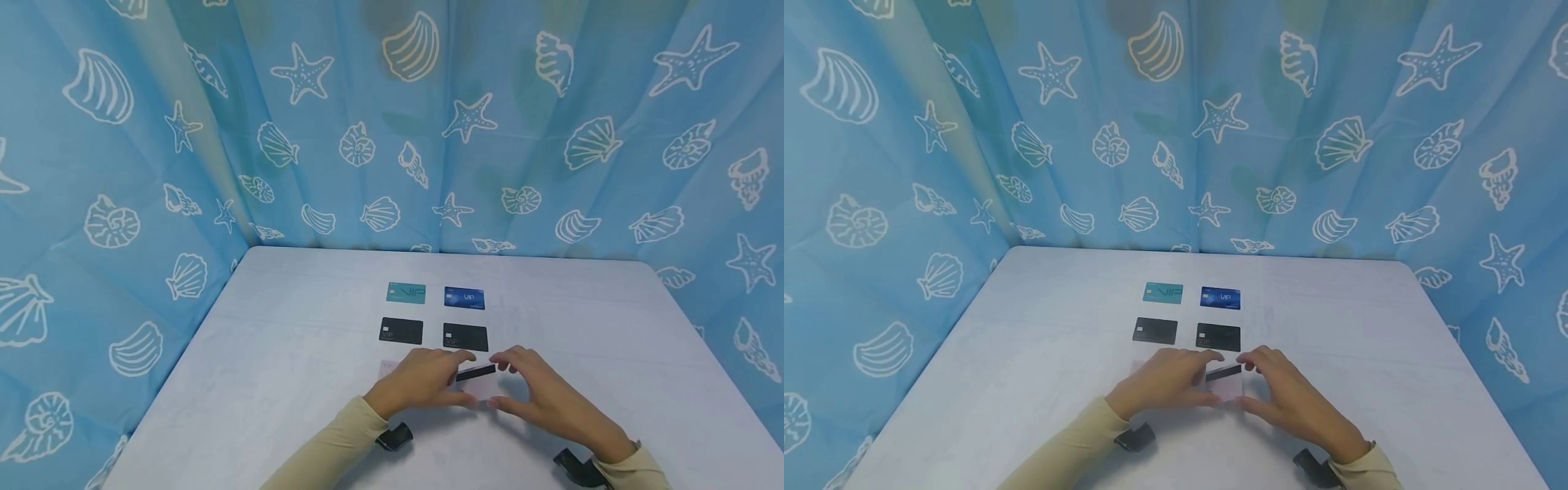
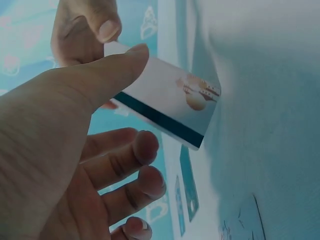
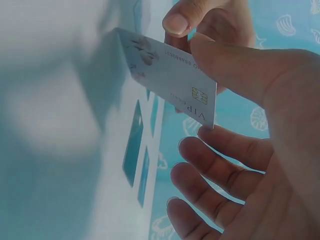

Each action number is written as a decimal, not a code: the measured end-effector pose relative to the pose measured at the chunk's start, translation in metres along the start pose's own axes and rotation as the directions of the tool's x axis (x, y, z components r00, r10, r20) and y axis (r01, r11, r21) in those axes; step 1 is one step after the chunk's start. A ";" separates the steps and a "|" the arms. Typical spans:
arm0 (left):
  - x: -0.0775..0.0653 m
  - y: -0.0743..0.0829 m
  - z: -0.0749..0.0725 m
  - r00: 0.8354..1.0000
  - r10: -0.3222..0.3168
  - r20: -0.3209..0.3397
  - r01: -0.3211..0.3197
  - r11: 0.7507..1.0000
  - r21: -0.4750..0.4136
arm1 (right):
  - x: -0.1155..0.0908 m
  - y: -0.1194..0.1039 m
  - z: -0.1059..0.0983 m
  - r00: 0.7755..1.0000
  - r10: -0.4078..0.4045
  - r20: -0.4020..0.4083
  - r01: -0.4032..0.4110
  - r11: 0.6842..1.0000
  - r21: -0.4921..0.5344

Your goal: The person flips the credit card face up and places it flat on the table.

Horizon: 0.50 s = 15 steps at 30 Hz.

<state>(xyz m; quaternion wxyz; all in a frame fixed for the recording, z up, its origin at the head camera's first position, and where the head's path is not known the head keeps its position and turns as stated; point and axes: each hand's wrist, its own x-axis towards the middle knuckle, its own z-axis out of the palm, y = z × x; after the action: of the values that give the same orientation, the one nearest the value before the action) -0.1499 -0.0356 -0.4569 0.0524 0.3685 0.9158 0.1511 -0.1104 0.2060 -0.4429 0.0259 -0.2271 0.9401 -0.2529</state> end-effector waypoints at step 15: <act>-0.001 0.001 0.000 0.998 0.008 -0.065 -0.011 0.999 -0.041 | 0.015 -0.012 -0.005 0.995 -0.094 -0.012 0.094 0.995 -0.020</act>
<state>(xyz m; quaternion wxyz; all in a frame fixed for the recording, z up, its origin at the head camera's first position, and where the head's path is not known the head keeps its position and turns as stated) -0.1484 -0.0354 -0.4563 0.0295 0.3664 0.9119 0.1823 -0.1201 0.1928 -0.4317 0.0057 -0.2698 0.9309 -0.2462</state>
